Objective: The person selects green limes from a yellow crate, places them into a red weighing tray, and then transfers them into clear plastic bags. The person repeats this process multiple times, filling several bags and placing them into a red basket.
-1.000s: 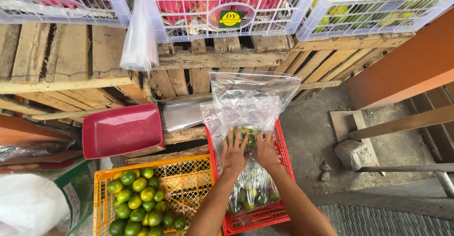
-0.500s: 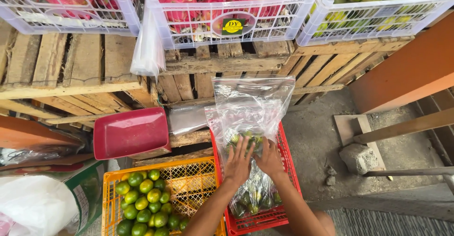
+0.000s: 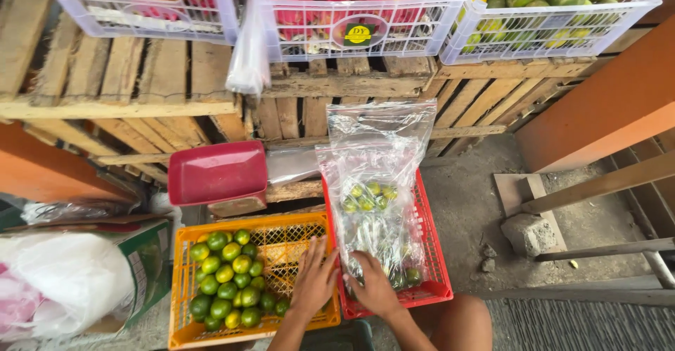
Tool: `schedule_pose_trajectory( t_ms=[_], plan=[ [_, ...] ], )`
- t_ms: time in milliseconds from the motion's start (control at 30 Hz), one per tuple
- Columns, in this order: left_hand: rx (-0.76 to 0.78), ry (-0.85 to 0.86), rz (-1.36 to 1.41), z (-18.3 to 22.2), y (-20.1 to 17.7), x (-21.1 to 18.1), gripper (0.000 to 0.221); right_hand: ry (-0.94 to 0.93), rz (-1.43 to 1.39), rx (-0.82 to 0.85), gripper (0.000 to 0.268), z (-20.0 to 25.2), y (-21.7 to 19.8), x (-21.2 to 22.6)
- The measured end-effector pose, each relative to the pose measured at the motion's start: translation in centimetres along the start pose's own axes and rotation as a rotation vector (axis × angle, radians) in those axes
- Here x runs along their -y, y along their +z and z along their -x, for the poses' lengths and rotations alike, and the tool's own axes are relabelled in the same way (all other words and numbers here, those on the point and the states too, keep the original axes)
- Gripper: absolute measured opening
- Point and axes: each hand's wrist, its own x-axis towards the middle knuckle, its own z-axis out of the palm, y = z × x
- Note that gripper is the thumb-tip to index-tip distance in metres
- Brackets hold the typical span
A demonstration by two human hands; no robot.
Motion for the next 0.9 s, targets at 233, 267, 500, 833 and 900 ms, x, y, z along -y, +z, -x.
schedule_pose_trajectory(
  t_ms=[233,267,500,833,900],
  plan=[
    [0.269,-0.326,-0.072,8.9,0.6,5.3,0.051,0.114,0.121,0.331,0.084,2.5,7.2,1.0],
    [0.325,-0.4,-0.078,9.5,0.3,5.4,0.06,0.094,0.232,0.289,0.085,2.5,7.7,0.9],
    [0.188,-0.502,-0.216,11.9,3.2,6.5,0.07,0.157,0.464,0.271,0.077,2.3,7.0,4.0],
    [0.328,-0.572,-0.173,11.7,0.3,4.9,0.07,0.111,0.438,0.167,0.064,3.3,7.2,4.9],
    [0.299,-0.567,-0.165,11.6,0.6,5.1,0.07,0.106,0.433,0.141,0.063,3.1,7.3,4.7]
  ],
)
